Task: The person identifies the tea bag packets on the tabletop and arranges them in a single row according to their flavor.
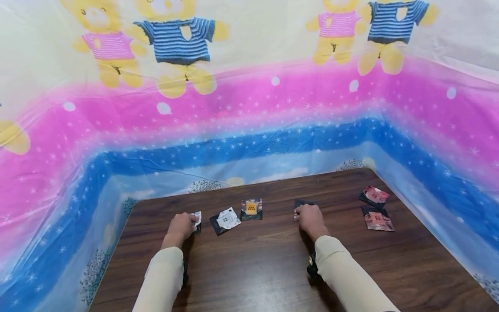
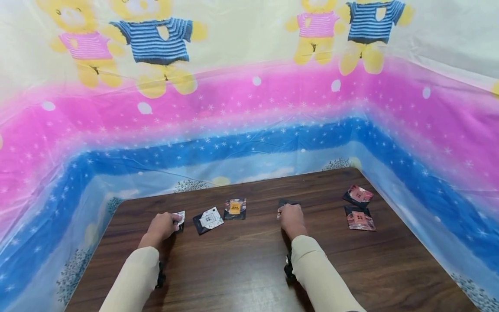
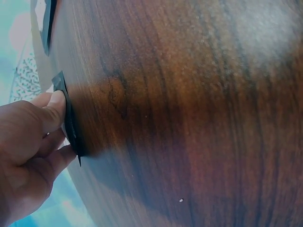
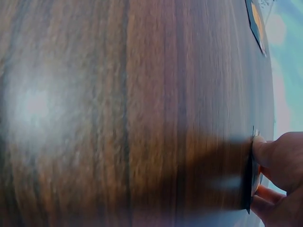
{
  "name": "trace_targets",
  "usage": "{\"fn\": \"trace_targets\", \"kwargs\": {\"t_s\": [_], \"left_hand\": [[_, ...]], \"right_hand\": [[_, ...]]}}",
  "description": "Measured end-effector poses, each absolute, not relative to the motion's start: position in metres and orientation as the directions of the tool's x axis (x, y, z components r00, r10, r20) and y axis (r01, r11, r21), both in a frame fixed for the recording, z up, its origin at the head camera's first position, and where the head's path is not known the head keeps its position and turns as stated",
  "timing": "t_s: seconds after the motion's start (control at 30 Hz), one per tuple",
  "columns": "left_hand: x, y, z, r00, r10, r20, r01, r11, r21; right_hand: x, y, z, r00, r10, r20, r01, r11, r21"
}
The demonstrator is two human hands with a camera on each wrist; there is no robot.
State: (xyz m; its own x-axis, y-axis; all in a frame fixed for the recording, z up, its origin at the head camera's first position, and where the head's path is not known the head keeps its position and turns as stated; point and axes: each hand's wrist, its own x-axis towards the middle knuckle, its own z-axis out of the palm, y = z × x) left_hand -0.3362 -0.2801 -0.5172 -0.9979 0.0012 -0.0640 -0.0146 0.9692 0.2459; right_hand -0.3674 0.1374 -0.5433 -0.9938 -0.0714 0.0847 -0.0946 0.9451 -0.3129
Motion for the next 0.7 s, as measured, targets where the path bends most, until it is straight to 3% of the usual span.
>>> {"fn": "trace_targets", "kwargs": {"t_s": [0.7], "left_hand": [[-0.336, -0.280, -0.518, -0.998, -0.007, -0.066, -0.023, 0.970, 0.244]], "right_hand": [[-0.374, 0.101, -0.543, -0.991, -0.101, 0.087, -0.124, 0.940, -0.318]]}}
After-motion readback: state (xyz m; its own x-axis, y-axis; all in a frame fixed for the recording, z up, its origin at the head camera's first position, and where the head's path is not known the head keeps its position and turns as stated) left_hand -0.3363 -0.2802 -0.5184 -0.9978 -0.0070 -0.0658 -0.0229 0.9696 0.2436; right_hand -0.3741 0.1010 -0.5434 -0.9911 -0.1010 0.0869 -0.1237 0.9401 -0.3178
